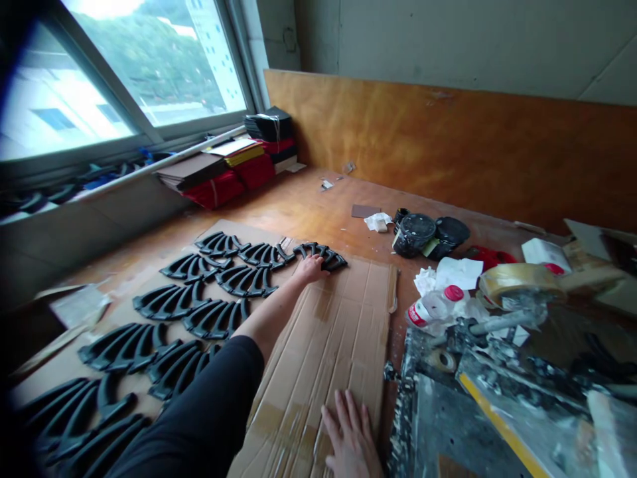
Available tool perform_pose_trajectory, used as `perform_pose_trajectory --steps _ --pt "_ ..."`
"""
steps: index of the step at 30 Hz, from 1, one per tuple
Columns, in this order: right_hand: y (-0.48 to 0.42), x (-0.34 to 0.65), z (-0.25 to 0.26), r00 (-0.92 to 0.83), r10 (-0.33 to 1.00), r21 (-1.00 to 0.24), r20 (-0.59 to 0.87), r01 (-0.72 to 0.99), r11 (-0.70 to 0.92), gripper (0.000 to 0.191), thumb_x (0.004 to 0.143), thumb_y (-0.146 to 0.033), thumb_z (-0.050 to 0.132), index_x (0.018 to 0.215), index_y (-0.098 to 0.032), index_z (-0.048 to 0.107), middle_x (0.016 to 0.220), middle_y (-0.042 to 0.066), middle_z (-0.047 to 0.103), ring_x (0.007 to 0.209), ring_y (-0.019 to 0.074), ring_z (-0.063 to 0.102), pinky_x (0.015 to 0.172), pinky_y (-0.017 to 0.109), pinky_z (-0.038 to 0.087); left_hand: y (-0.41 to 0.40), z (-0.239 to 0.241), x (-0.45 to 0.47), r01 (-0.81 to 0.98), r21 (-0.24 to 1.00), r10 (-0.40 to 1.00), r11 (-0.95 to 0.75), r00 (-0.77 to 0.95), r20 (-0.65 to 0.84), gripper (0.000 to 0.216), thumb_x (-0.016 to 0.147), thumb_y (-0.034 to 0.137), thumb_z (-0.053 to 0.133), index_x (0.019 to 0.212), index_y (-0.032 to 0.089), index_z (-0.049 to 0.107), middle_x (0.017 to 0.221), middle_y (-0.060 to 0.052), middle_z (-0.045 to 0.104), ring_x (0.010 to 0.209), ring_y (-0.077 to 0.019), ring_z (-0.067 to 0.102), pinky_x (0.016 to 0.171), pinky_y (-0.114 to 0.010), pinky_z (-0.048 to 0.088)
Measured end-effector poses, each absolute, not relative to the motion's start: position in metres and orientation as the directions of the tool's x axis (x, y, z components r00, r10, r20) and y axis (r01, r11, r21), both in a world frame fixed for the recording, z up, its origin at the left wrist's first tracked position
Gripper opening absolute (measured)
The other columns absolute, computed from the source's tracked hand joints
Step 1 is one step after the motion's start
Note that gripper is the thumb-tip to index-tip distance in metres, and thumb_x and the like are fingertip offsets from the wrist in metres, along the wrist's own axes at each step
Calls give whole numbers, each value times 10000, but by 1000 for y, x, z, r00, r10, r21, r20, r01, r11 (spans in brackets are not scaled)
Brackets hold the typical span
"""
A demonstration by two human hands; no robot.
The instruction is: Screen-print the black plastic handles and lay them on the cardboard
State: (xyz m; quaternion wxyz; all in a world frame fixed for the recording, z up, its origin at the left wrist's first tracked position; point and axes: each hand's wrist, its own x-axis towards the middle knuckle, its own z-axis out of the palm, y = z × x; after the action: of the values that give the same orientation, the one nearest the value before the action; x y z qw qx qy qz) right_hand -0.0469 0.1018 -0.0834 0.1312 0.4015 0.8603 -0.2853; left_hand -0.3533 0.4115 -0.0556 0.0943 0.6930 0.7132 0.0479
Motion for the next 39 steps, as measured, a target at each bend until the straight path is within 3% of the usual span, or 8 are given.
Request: perform_pose_trajectory --steps 9,13,16,22,29,33,36,39 --pt "104 -55 -59 -611 609 -411 -505 791 453 862 734 -180 701 1489 -366 328 1593 57 121 1458 383 95 1145 646 128 415 -47 -367 959 195 977 204 -186 -105 581 787 530 618 1250 181 582 1290 -183 578 1182 -335 543 944 -456 473" --pt "104 -57 -49 -574 609 -408 -547 818 405 850 742 -176 676 1491 -362 321 1603 48 90 1469 352 53 1159 618 68 395 -61 -345 947 194 966 257 -258 -21 712 858 494 523 1489 226 329 1563 -184 279 1424 -414 226 1020 -639 350" --pt "102 -55 -46 -582 627 -429 -518 811 398 809 776 -217 656 1492 -369 313 1614 33 75 1479 312 9 1165 589 19 358 -81 -321 943 226 950 244 -279 142 679 934 466 371 1534 180 231 1611 -159 161 1478 -373 84 1115 -655 183" --pt "102 -52 -38 -621 659 -478 -424 772 420 794 750 -329 723 1469 -293 388 1615 84 136 1482 304 37 1171 556 36 273 -98 -285 933 275 941 230 -286 182 668 953 454 304 1491 58 315 1564 -185 291 1465 -328 202 1183 -496 178" --pt "87 7 22 -712 634 -599 -300 658 455 404 886 -319 605 1265 -182 621 1307 108 618 1275 235 512 1091 391 378 174 -81 -245 919 320 961 229 -265 74 590 945 419 320 1436 110 429 1550 -144 343 1464 -308 217 1193 -496 164" --pt "55 99 46 -643 762 -528 -77 674 516 497 922 -349 564 1379 -158 519 1467 121 464 1405 240 344 1159 432 291 132 -57 -208 680 640 918 359 -380 -111 518 894 358 452 1353 125 511 1517 -155 397 1457 -309 241 1188 -506 173" --pt "35 165 40 -597 802 -411 -5 733 543 674 894 -419 596 1472 -149 378 1562 139 282 1467 274 175 1182 517 203 120 -26 -165 521 756 893 395 -412 -182 480 930 385 397 1308 122 533 1397 -176 538 1346 -274 449 1121 -438 339" --pt "20 203 31 -634 772 -373 -41 727 577 742 854 -474 636 1457 -115 396 1548 170 294 1455 293 209 1174 532 205 118 24 -106 418 848 914 325 -368 -168 542 970 477 275 1300 129 529 1161 -146 688 1044 -195 663 920 -336 514"
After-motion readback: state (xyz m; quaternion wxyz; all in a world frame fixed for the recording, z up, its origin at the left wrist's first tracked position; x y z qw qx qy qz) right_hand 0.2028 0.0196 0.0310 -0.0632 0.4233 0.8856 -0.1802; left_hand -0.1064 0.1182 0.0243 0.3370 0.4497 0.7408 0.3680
